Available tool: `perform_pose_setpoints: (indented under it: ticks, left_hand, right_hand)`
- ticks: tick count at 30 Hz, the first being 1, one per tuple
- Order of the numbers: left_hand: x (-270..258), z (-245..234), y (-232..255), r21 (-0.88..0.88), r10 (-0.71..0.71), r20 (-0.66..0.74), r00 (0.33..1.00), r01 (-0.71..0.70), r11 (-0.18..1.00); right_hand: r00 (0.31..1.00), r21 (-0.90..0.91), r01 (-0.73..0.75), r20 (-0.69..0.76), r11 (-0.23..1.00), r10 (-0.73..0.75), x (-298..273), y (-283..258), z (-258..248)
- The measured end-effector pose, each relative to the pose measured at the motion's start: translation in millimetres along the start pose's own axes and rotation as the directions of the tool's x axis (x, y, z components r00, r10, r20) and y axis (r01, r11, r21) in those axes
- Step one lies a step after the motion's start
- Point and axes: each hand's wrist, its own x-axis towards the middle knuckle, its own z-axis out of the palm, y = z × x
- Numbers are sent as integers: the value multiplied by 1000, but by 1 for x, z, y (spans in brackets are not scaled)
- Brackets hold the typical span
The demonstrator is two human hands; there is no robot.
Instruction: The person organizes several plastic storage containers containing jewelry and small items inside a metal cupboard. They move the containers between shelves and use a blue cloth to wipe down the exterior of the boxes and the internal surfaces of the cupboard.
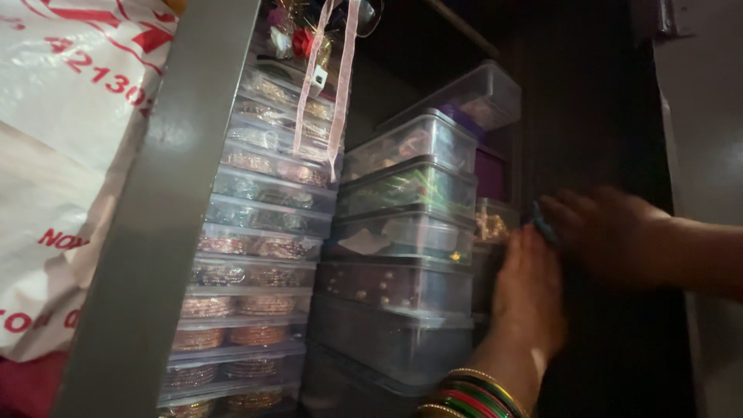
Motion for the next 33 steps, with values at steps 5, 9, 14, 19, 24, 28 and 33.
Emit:
perform_pose_setpoints:
  ticks: [5,9,14,19,24,28,33]
  left_hand:
    - [5,4,7,-111,-117,-126,985,103,988]
    - [1,3,0,-194,-89,-91,992,70,978]
    - [5,11,1,-244,-113,-167,979,70,967]
    - [9,10,4,-218,-61,-83,995,42,975]
    - [2,12,9,-199,-82,-109,991,59,978]
    - [6,20,13,-200,-87,-117,989,63,978]
    - [9,27,15,-200,-138,-182,974,101,975]
  right_hand:
    - [966,-182,-217,99,959,238,-2,42,-28]
    - [934,-231,-350,-5,908,358,-1,64,-33]
    - [954,74,-288,111,955,279,3,38,-18]
    - [995,-13,-8,101,1000,10,-29,-9,-7]
    - [987,-239,-72,121,968,104,-31,22,-30]
    - [972,-263,-214,43,941,232,-20,48,-39]
    - [976,-117,-219,-39,969,215,-3,28,-6]
